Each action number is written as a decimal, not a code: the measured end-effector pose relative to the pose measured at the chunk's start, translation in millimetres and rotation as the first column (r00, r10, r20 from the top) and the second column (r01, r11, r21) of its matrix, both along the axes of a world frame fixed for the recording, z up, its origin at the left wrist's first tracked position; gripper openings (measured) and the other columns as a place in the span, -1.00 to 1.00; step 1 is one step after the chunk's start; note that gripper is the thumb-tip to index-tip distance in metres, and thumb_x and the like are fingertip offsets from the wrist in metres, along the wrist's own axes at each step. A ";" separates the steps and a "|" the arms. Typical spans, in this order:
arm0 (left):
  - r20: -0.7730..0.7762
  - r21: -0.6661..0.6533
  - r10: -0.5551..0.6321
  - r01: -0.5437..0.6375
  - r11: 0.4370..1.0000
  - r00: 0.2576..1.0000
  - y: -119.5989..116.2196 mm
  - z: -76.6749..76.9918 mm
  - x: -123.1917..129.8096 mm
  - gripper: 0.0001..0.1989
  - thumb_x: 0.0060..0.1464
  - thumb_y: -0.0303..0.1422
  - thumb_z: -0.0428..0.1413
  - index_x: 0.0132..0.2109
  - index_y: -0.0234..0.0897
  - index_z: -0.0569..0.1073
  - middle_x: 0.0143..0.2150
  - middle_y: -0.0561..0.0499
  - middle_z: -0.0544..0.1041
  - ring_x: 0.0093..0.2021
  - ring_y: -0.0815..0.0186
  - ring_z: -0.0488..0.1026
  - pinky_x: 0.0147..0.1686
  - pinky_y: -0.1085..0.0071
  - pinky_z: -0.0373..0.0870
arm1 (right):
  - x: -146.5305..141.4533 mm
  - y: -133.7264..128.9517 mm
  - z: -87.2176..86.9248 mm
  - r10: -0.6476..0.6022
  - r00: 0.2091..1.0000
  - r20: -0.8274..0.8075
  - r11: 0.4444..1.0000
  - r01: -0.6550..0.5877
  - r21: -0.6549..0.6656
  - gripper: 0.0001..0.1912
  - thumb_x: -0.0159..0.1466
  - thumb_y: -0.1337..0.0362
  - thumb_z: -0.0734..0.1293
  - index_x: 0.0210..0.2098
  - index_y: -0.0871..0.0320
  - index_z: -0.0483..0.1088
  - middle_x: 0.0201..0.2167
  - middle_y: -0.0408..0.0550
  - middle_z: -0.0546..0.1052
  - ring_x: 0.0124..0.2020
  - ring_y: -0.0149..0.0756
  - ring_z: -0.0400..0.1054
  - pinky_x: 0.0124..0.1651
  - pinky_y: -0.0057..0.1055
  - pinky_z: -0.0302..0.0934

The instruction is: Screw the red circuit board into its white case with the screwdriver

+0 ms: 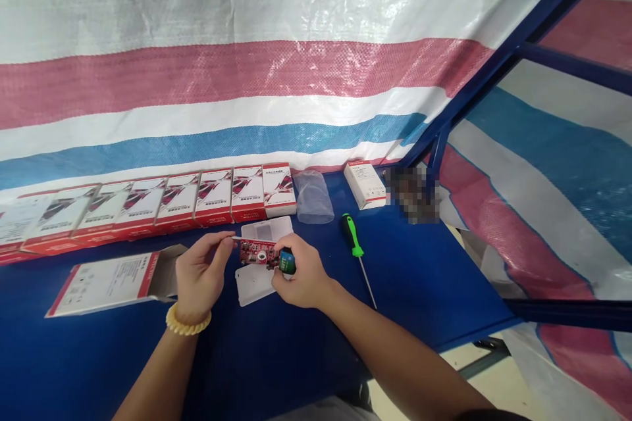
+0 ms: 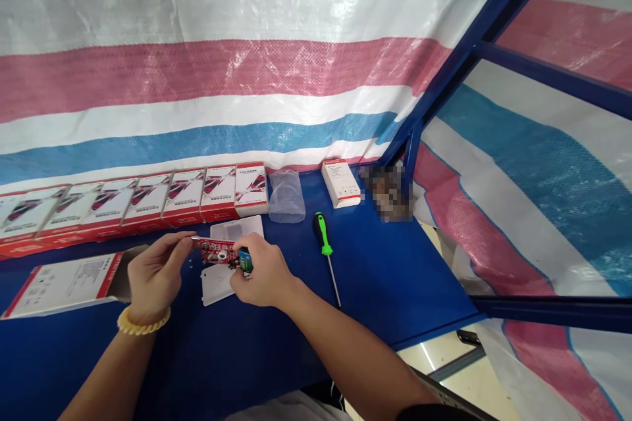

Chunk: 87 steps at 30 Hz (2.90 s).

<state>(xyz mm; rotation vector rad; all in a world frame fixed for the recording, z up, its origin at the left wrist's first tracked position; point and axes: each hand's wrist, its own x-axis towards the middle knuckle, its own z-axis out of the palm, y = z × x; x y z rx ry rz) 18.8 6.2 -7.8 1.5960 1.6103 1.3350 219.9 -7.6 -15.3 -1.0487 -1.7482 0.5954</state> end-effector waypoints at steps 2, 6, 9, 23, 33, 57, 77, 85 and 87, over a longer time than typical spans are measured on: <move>-0.148 0.052 -0.049 0.057 0.997 0.988 1.3 3.6 -3.4 -0.79 0.16 -0.25 0.13 -0.17 -0.26 0.57 -0.30 0.02 0.59 -0.32 0.34 0.50 -0.27 0.45 0.41 | 0.6 1.2 0.6 -0.020 1.000 -0.013 0.999 0.019 -0.027 -0.64 -0.03 0.37 0.24 -0.19 0.08 0.27 -0.31 -0.11 0.49 -0.42 -0.32 0.38 -0.34 -0.41 0.28; -0.348 0.145 -0.105 0.164 0.976 0.932 4.5 8.1 -4.9 -0.80 0.21 -0.30 0.07 -0.21 -0.30 0.54 -0.31 0.02 0.58 -0.36 0.37 0.47 -0.30 0.47 0.38 | 0.3 3.1 0.9 -0.050 0.999 -0.017 0.998 0.050 -0.038 -0.66 -0.05 0.37 0.23 -0.23 0.09 0.29 -0.32 -0.10 0.50 -0.40 -0.31 0.38 -0.33 -0.41 0.27; -0.399 0.170 -0.100 0.181 0.969 0.911 4.9 9.9 -4.7 -0.81 0.23 -0.32 0.05 -0.22 -0.32 0.52 -0.35 0.03 0.55 -0.41 0.39 0.44 -0.36 0.49 0.35 | -1.2 1.8 -0.1 -0.053 0.999 -0.008 0.999 0.053 0.006 -0.66 -0.04 0.37 0.24 -0.22 0.09 0.30 -0.33 -0.10 0.50 -0.40 -0.31 0.38 -0.32 -0.40 0.27; -0.260 0.085 -0.217 0.246 0.966 0.941 0.1 7.6 6.3 -0.69 0.29 -0.28 -0.04 -0.41 -0.30 0.37 -0.52 0.09 0.34 -0.51 0.43 0.26 -0.47 0.48 0.19 | 14.7 8.6 5.7 0.076 0.971 -0.225 0.986 -0.106 -0.126 -0.64 -0.14 0.43 0.23 -0.30 0.12 0.35 -0.44 -0.21 0.44 -0.51 -0.43 0.25 -0.42 -0.46 0.16; -0.047 0.272 -0.218 0.222 0.936 0.975 8.0 10.0 6.1 -0.78 0.19 -0.25 0.10 -0.25 -0.26 0.58 -0.30 -0.05 0.61 -0.29 0.29 0.51 -0.26 0.38 0.41 | 0.1 19.4 12.8 -0.059 0.865 -0.499 0.864 -0.207 -0.460 -0.73 -0.01 0.14 0.46 -0.43 0.11 0.34 -0.66 -0.27 0.32 -0.70 -0.48 0.13 -0.67 -0.50 -0.05; 0.029 0.364 0.096 -0.100 0.926 0.995 11.3 5.2 13.7 -0.70 0.10 -0.39 0.06 -0.06 -0.33 0.57 -0.27 -0.07 0.58 -0.35 0.31 0.46 -0.27 0.36 0.43 | 27.8 15.6 15.5 -0.197 0.869 -0.454 0.964 0.087 -0.252 -0.67 -0.02 0.10 0.51 -0.35 0.10 0.41 -0.64 -0.27 0.32 -0.65 -0.46 0.12 -0.61 -0.45 0.01; -0.659 0.265 -0.299 0.586 0.766 0.690 -2.8 15.3 18.6 -0.44 -0.04 -0.26 0.24 0.14 -0.21 0.38 0.05 -0.14 0.48 0.05 0.08 0.41 0.10 0.12 0.31 | 8.5 9.2 12.1 -0.098 0.928 -0.359 0.956 -0.013 -0.295 -0.75 -0.01 0.12 0.48 -0.44 0.11 0.42 -0.58 -0.20 0.41 -0.60 -0.43 0.20 -0.62 -0.47 0.05; -0.581 0.419 0.024 0.274 0.866 0.813 1.2 6.9 24.4 -0.58 -0.05 -0.30 0.30 -0.04 -0.32 0.41 -0.11 -0.16 0.52 -0.08 0.07 0.44 -0.06 0.18 0.36 | 13.7 14.0 17.0 -0.107 0.714 -0.692 0.928 -0.179 -0.328 -0.73 -0.04 0.30 0.36 -0.32 0.06 0.31 -0.43 -0.18 0.51 -0.57 -0.44 0.25 -0.57 -0.47 0.08; -0.549 0.450 0.091 0.202 0.870 0.831 1.0 5.6 25.8 -0.57 -0.05 -0.32 0.31 -0.04 -0.33 0.41 -0.11 -0.17 0.52 -0.08 0.05 0.44 -0.06 0.19 0.35 | 12.7 12.8 18.7 -0.050 0.674 -0.737 0.925 -0.247 -0.289 -0.61 -0.10 0.37 0.37 -0.25 0.03 0.33 -0.36 -0.18 0.51 -0.48 -0.41 0.33 -0.49 -0.44 0.16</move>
